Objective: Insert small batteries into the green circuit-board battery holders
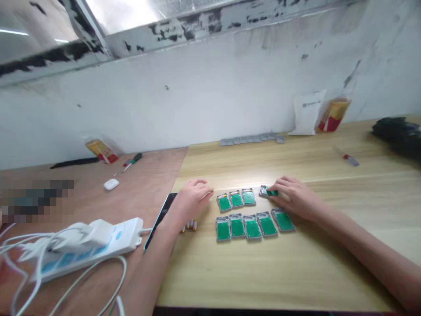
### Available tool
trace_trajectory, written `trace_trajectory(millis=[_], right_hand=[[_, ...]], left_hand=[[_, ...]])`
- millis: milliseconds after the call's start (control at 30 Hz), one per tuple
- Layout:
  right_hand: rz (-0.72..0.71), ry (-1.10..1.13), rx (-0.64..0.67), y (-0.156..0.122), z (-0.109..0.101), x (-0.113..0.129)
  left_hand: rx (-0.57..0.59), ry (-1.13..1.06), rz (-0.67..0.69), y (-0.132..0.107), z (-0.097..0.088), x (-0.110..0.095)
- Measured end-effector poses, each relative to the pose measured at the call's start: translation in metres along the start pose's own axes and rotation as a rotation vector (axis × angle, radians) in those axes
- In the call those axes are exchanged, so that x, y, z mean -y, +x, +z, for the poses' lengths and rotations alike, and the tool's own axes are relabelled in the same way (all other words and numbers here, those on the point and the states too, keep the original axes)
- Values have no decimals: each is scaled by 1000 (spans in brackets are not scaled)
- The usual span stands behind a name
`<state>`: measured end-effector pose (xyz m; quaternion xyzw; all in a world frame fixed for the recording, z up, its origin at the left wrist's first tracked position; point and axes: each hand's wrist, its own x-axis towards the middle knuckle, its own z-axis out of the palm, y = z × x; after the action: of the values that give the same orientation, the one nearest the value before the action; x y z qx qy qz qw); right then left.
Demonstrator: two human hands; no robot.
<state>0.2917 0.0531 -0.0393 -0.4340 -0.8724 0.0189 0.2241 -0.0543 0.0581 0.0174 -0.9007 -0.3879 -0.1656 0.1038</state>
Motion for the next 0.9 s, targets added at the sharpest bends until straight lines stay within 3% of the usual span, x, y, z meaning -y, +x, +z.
trace_trajectory(millis=[133,300,500,667,900], right_hand=[[38,-84,-14,1,-1,7],[35,-35,-57,8,-6,26],[20,-62,-37,31,-3,59],[79,-98,22,42,6,72],[44,-101,-11,37,15,71]], left_hand=[[67,15,-93,-49,-2,28],[93,-39,-107,-63,1,30],[120,-70,-149,-72,-19,2],[226,-48,-160,-83,-25,-30],[235,-40,-131,-87,-28,-31]])
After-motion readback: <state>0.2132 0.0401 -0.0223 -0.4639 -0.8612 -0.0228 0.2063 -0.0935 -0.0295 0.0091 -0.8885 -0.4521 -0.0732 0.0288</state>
